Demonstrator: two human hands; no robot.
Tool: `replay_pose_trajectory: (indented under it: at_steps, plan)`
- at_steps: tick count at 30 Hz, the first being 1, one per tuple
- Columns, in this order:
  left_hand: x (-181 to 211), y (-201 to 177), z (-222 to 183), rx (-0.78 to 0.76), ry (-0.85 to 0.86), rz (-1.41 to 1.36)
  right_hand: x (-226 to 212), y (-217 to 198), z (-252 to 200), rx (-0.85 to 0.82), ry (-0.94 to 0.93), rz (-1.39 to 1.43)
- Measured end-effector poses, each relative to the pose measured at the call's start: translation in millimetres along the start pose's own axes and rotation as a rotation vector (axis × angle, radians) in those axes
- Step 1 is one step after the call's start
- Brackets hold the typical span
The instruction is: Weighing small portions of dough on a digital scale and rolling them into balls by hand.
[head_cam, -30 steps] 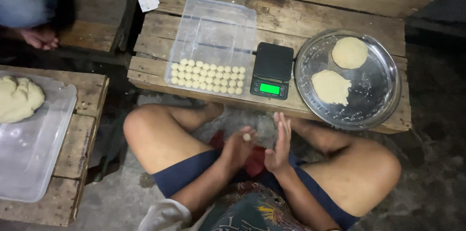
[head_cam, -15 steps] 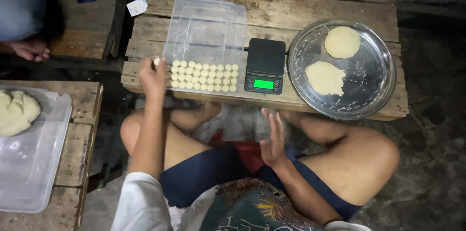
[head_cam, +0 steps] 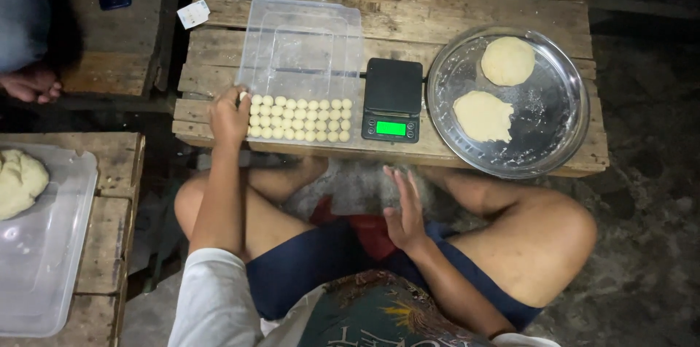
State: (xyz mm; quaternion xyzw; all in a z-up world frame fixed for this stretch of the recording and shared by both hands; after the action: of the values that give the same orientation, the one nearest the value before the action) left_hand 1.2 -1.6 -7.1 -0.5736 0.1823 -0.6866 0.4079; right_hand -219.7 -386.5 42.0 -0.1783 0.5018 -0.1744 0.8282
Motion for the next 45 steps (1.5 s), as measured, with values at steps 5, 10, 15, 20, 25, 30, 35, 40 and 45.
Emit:
replay_pose_trajectory:
  at_steps: [5, 10, 15, 20, 25, 30, 35, 40, 45]
  plan:
    - [4.8, 11.6, -10.9, -0.013, 0.240, 0.119, -0.4, 2.8, 0.0, 0.022, 0.011, 0.027]
    - [11.3, 13.9, -20.5, 0.007, 0.377, 0.205, -7.4, -4.1, 3.6, 0.035, -0.003, -0.016]
    - [11.8, 12.2, -31.4, -0.026, 0.302, 0.152, -11.1, -21.9, 12.6, 0.015, -0.031, -0.016]
    - [-0.2, 18.3, -34.4, 0.032, 0.165, 0.191, 8.0, -75.5, 28.3, -0.049, -0.140, -0.349]
    - [-0.2, 16.2, -36.9, 0.039, 0.137, 0.167, 55.7, -159.5, 30.0, 0.021, -0.020, -0.587]
    - [47.2, 31.0, -60.3, 0.209, 0.385, 0.118, 81.5, -235.9, 40.7, -0.096, 0.298, -0.790]
    - [138.0, 93.6, -138.2, -0.133, 0.502, 0.168, 132.2, -247.6, 37.8, -0.141, 0.742, -0.669]
    - [289.2, 106.0, -187.0, -0.517, 0.810, -0.186, 146.2, -229.5, 61.1, -0.184, 0.813, -0.742]
    - [320.4, 165.0, -215.6, -0.588, 1.010, -0.263, 159.3, -211.8, 70.8, -0.126, 0.824, -0.818]
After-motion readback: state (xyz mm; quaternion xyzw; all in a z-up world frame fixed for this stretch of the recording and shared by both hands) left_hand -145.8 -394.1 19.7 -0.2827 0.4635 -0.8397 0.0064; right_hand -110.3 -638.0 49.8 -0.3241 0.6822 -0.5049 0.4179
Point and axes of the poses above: each hand's wrist, its own z-axis towards the middle knuckle, its own y-axis out of the palm, x = y × z, the point moved 1 cm from there along z, towards the middle knuckle, and after that the axes turned 2 degrees about y, right-handed, at the moved point
